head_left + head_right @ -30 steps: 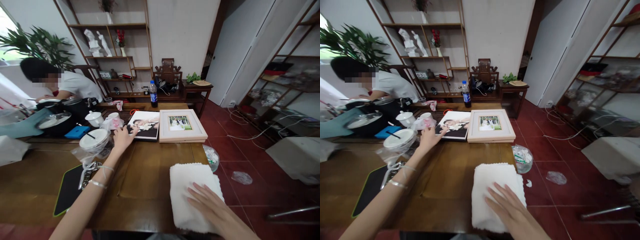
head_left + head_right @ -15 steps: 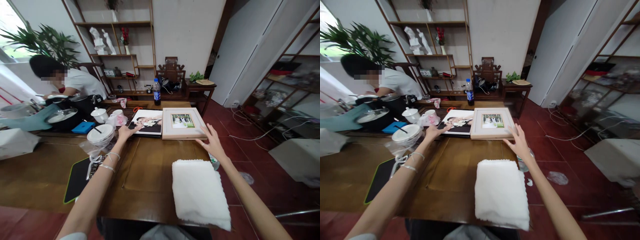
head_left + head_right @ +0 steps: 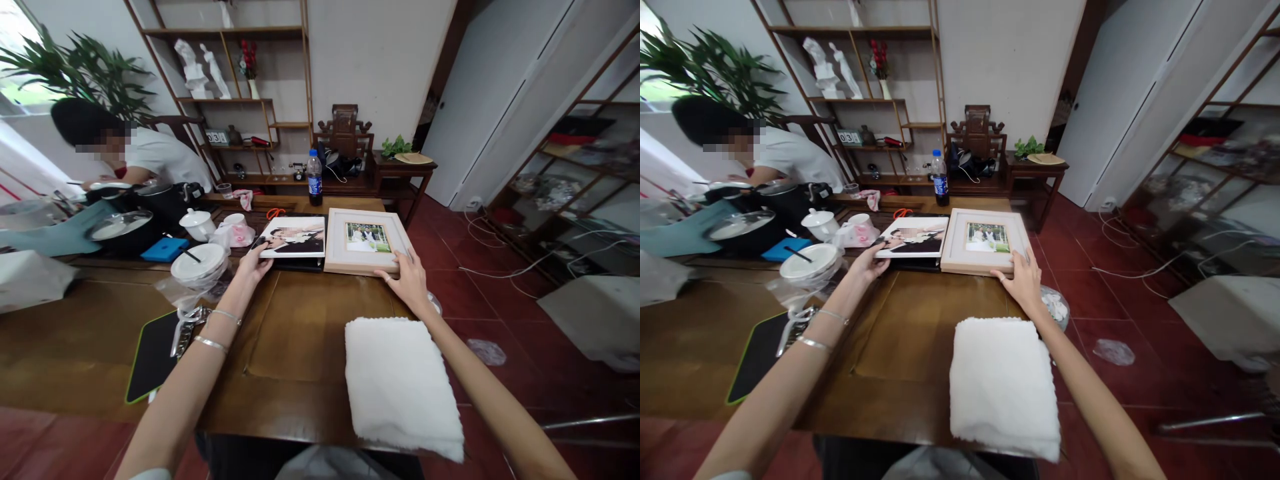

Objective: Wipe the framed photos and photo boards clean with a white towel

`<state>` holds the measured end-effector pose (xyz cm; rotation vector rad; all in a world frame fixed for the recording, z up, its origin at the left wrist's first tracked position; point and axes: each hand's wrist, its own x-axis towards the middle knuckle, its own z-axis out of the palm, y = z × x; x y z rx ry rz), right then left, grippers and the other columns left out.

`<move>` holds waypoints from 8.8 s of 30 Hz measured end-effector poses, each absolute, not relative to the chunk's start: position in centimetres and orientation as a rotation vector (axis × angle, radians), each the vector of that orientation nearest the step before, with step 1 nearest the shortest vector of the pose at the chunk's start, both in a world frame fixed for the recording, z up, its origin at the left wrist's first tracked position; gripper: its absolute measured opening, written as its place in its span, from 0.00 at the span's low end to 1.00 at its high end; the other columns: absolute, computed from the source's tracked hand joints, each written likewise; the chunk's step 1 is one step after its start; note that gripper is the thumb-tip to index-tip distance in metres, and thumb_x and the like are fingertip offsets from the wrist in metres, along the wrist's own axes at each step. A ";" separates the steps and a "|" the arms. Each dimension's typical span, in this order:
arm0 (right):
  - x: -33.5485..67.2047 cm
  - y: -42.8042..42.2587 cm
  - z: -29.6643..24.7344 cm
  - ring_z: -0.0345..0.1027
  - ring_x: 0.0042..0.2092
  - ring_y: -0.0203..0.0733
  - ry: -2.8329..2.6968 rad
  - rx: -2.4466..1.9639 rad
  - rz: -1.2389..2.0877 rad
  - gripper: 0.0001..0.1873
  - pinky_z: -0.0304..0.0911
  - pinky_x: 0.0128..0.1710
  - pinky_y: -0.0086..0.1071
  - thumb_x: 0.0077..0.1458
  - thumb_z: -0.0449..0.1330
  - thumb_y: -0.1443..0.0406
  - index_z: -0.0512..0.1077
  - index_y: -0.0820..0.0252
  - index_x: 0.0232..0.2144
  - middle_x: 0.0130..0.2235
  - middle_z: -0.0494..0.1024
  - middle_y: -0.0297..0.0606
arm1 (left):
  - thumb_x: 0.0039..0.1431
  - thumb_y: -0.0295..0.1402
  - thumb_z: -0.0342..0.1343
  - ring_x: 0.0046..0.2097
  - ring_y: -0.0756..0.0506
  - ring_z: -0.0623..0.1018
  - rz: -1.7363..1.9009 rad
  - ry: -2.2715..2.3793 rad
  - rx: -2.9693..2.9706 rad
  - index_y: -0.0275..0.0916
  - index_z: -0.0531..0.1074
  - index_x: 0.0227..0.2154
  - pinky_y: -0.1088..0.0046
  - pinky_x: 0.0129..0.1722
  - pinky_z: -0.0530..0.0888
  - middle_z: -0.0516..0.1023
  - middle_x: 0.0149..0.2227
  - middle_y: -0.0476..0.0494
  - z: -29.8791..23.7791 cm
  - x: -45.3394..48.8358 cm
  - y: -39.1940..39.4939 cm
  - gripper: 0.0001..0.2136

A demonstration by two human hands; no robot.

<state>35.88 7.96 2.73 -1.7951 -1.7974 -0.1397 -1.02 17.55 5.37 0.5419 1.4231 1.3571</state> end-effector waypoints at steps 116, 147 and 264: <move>31.1 0.9 1.8 0.66 0.52 0.53 -1.911 -1.436 0.112 0.20 0.60 0.52 0.48 0.53 0.58 0.60 0.71 0.64 0.46 0.50 0.74 0.50 | 0.50 0.21 0.56 0.64 0.40 0.58 1.972 1.417 1.740 0.37 0.65 0.56 0.68 0.65 0.54 0.63 0.61 0.39 6.6 1.1 -7.8 0.28; 30.4 1.3 -0.1 0.62 0.59 0.52 -1.767 -1.432 0.340 0.18 0.55 0.59 0.44 0.46 0.65 0.60 0.76 0.60 0.41 0.57 0.68 0.49 | 0.58 0.30 0.52 0.61 0.39 0.63 1.315 1.461 2.456 0.32 0.58 0.59 0.61 0.62 0.60 0.62 0.61 0.33 -0.3 -1.3 -2.4 0.26; 30.9 -3.1 -0.6 0.63 0.58 0.50 -1.900 -1.258 0.313 0.16 0.56 0.60 0.47 0.53 0.58 0.65 0.76 0.59 0.44 0.54 0.73 0.46 | 0.66 0.44 0.42 0.65 0.35 0.55 0.422 1.942 2.551 0.35 0.72 0.49 0.51 0.61 0.55 0.57 0.64 0.36 3.3 4.5 -0.6 0.21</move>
